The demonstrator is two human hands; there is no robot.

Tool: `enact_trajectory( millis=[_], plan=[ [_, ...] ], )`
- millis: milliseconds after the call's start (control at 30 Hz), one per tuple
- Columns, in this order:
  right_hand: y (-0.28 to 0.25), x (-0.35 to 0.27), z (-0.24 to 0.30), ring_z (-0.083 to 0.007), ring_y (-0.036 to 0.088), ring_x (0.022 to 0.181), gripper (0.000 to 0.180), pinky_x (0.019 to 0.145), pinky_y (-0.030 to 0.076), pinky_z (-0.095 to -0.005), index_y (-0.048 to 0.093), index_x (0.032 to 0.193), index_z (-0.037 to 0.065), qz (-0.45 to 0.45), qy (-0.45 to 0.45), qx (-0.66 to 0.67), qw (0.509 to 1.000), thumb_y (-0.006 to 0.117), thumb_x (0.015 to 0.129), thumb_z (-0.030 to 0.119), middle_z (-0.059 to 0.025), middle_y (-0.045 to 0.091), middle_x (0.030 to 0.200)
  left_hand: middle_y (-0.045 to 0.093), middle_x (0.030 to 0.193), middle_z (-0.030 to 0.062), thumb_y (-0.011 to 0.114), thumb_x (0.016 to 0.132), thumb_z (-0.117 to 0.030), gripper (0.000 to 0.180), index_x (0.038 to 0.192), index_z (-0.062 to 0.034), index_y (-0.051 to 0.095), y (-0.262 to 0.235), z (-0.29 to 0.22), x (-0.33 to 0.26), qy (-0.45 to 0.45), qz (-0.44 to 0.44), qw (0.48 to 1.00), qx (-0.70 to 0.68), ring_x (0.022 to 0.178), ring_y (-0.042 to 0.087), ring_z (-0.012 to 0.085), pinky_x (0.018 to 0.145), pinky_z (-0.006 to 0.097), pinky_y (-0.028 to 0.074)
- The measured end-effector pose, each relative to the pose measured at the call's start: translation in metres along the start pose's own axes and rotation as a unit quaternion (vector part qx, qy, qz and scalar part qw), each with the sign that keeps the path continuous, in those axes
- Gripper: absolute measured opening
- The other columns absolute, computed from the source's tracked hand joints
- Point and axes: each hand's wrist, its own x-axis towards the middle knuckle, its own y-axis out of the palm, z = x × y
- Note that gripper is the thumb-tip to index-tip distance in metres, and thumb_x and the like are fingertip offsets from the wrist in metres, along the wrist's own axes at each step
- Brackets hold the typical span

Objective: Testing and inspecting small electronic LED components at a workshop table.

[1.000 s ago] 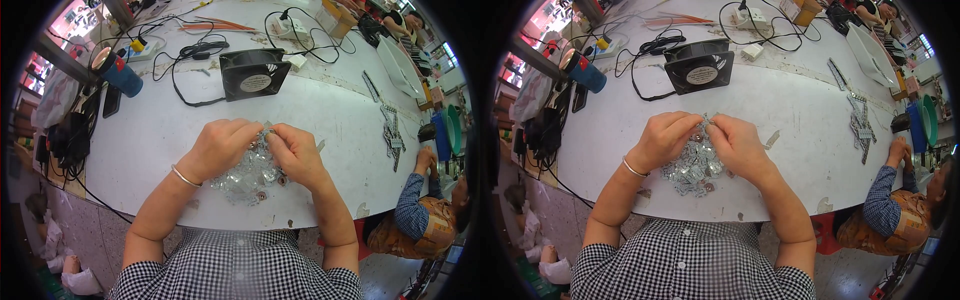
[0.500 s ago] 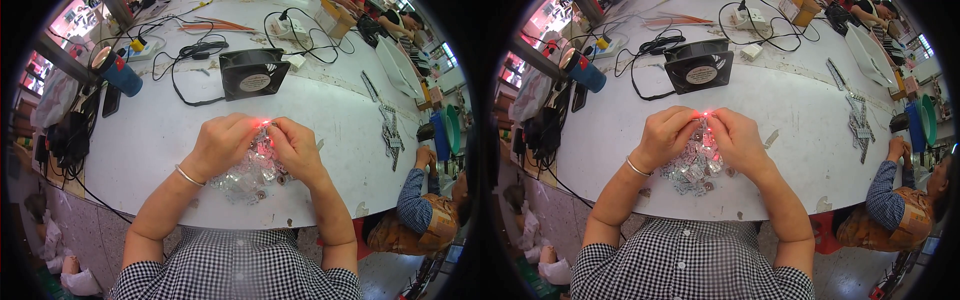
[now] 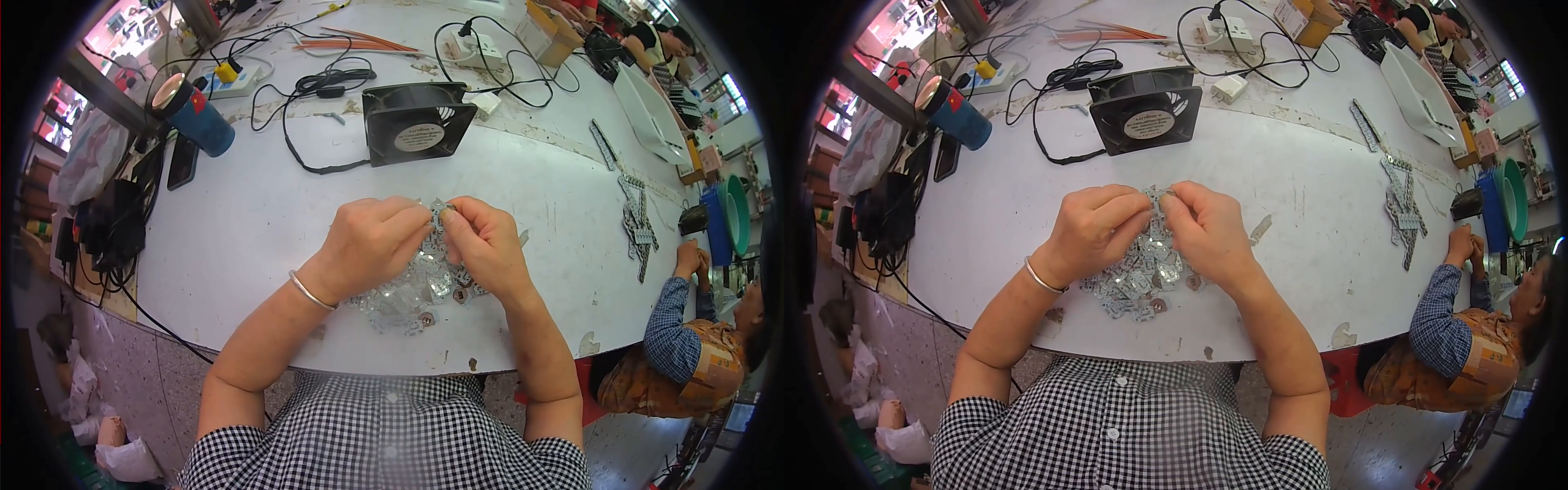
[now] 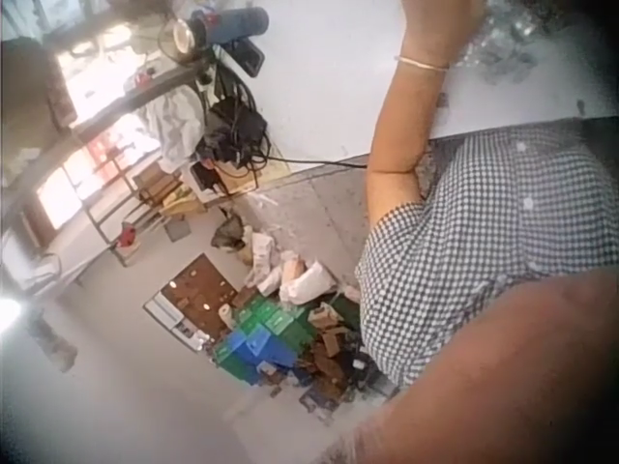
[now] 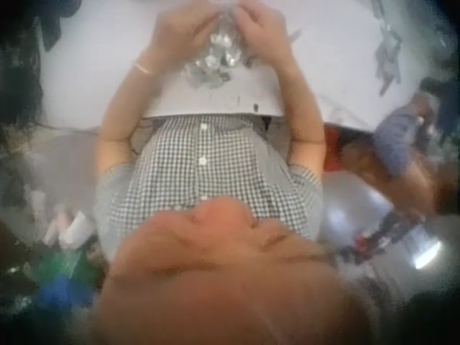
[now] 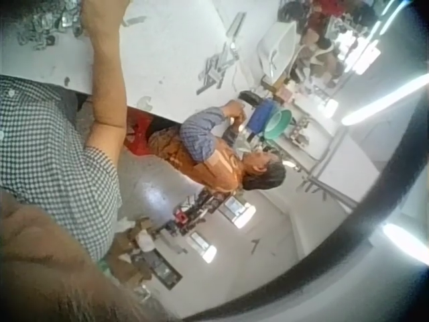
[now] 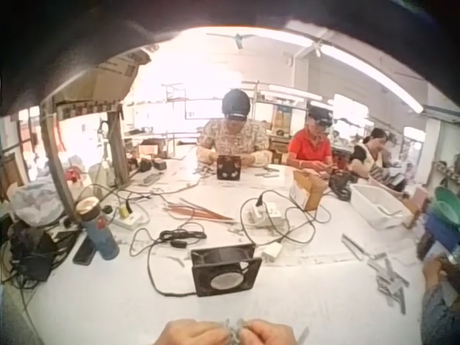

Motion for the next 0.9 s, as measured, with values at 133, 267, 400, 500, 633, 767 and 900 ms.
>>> enact_trajectory(
  millis=[133, 267, 400, 500, 633, 767, 900],
  plan=[
    [-0.010, 0.000, -0.003, -0.0042, 0.053, 0.058, 0.017, 0.053, 0.043, -0.0215, 0.069, 0.098, -0.002, 0.040, -0.044, -0.101, 0.993, 0.058, 0.097, 0.012, 0.0010, 0.061, 0.071, 0.068, 0.082, 0.0112, 0.073, 0.078, -0.001, 0.013, 0.090, 0.0004, 0.067, 0.003, -0.002, -0.004, -0.091, -0.019, 0.993, -0.068, 0.063, 0.063, 0.0213, 0.056, 0.029, 0.051],
    [-0.018, 0.001, 0.002, -0.0044, 0.054, 0.059, 0.016, 0.053, 0.043, -0.0220, 0.071, 0.097, -0.002, 0.102, -0.003, -0.134, 0.986, 0.060, 0.095, 0.010, 0.0002, 0.062, 0.072, 0.067, 0.080, 0.0108, 0.073, 0.080, -0.003, 0.012, 0.090, 0.0000, 0.068, 0.000, -0.003, -0.006, -0.166, 0.028, 0.982, -0.089, 0.064, 0.063, 0.0202, 0.058, 0.029, 0.050],
    [-0.015, -0.001, 0.000, -0.0091, 0.056, 0.061, 0.016, 0.055, 0.044, -0.0272, 0.069, 0.094, -0.003, 0.078, -0.108, -0.176, 0.975, 0.061, 0.093, 0.011, -0.0052, 0.062, 0.071, 0.067, 0.080, 0.0107, 0.071, 0.081, -0.004, 0.011, 0.090, 0.0002, 0.068, -0.003, 0.000, -0.005, -0.162, 0.073, 0.973, -0.145, 0.065, 0.062, 0.0209, 0.059, 0.030, 0.050],
    [-0.021, 0.001, -0.001, -0.0054, 0.054, 0.062, 0.017, 0.055, 0.044, -0.0222, 0.070, 0.098, -0.004, 0.044, -0.099, -0.133, 0.985, 0.060, 0.095, 0.010, -0.0009, 0.063, 0.073, 0.067, 0.079, 0.0101, 0.070, 0.081, -0.005, 0.010, 0.089, 0.0005, 0.069, -0.002, 0.001, -0.007, -0.115, 0.092, 0.986, -0.078, 0.067, 0.063, 0.0217, 0.060, 0.030, 0.050],
    [-0.022, 0.002, -0.004, -0.0065, 0.054, 0.064, 0.018, 0.057, 0.045, -0.0230, 0.067, 0.105, -0.004, -0.004, -0.065, -0.040, 0.997, 0.058, 0.097, 0.009, -0.0020, 0.064, 0.079, 0.066, 0.099, 0.0138, 0.063, 0.080, 0.002, 0.037, 0.116, -0.0015, 0.061, -0.016, -0.009, 0.000, -0.136, 0.117, 0.976, -0.126, 0.074, 0.065, 0.0247, 0.066, 0.034, 0.051],
    [0.001, -0.007, -0.002, -0.0076, 0.054, 0.064, 0.017, 0.058, 0.045, -0.0234, 0.066, 0.104, -0.004, 0.039, -0.148, -0.074, 0.985, 0.057, 0.096, 0.008, -0.0037, 0.064, 0.085, 0.058, 0.123, 0.0185, 0.055, 0.077, 0.007, 0.075, 0.148, -0.0057, 0.034, -0.017, -0.008, 0.003, -0.084, 0.109, 0.968, -0.210, 0.103, 0.064, 0.0311, 0.090, 0.038, 0.051],
    [0.003, -0.009, 0.005, -0.0261, 0.062, 0.072, 0.014, 0.068, 0.049, -0.0345, 0.065, 0.098, -0.003, 0.044, -0.154, -0.098, 0.982, 0.059, 0.092, 0.009, -0.0135, 0.065, 0.082, 0.057, 0.126, 0.0190, 0.055, 0.077, 0.007, 0.084, 0.154, -0.0068, 0.025, -0.018, -0.005, 0.003, -0.091, 0.153, 0.954, -0.239, 0.119, 0.057, 0.0334, 0.102, 0.040, 0.045]
  ],
)
